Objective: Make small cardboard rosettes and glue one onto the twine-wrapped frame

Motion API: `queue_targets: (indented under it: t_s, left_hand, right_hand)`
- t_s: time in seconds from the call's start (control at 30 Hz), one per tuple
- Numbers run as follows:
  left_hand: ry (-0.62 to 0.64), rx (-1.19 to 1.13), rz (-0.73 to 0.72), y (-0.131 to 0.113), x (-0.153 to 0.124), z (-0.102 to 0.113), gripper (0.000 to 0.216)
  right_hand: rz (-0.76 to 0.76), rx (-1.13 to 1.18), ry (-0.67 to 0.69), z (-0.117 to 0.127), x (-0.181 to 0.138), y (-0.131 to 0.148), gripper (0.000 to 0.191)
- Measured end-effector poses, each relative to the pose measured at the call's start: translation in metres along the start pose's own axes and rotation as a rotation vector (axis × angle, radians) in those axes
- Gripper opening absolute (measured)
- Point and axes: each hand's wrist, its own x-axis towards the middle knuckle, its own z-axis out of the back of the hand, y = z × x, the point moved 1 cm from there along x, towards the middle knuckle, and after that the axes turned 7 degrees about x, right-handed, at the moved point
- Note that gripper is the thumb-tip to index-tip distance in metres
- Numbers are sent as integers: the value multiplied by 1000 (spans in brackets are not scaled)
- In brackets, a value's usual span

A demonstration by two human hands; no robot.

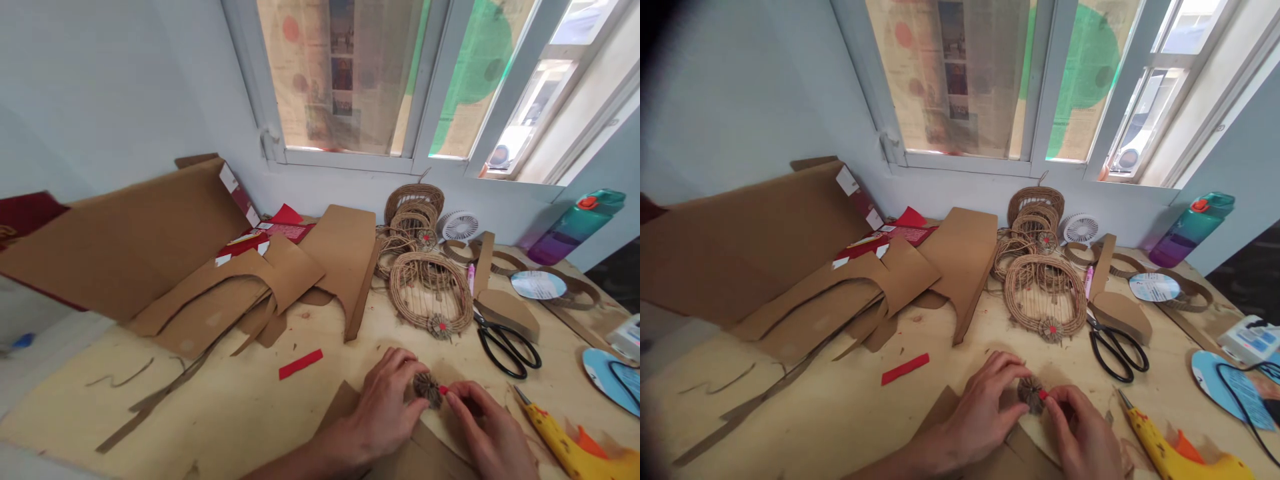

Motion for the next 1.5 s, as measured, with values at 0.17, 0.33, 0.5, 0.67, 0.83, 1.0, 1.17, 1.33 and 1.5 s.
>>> queue_targets:
  t_s: [0.17,0.33,0.5,0.67,0.83,1.0,1.17,1.33,1.5]
  left_hand:
    - [21,72,-27,6,5,-6,25]
    - [29,162,-42,8,7,-8,17]
    - [19,190,-31,10,6,-11,14]
    - [29,203,-28,12,6,-11,14]
    - [26,204,-24,13,8,-11,15]
    - [20,207,-32,13,8,-11,13]
    - [20,224,-17,13,7,-12,13]
    - [17,232,-28,15,7,-13,14]
    - [9,250,-44,14,7,-13,14]
  right_hand:
    - [-18,70,29,-1,4,5,32]
    - [-37,27,104,-1,10,7,33]
    - [-63,-72,159,0,14,3,37]
    - [-84,-153,211,0,16,4,36]
    - [-66,-216,170,0,16,17,32]
    - [-108,-255,169,-1,17,24,28]
    - [-134,-267,165,-2,20,28,28]
    - [-158,-278,170,-1,19,31,29]
    - [-153,-284,148,-3,20,30,27]
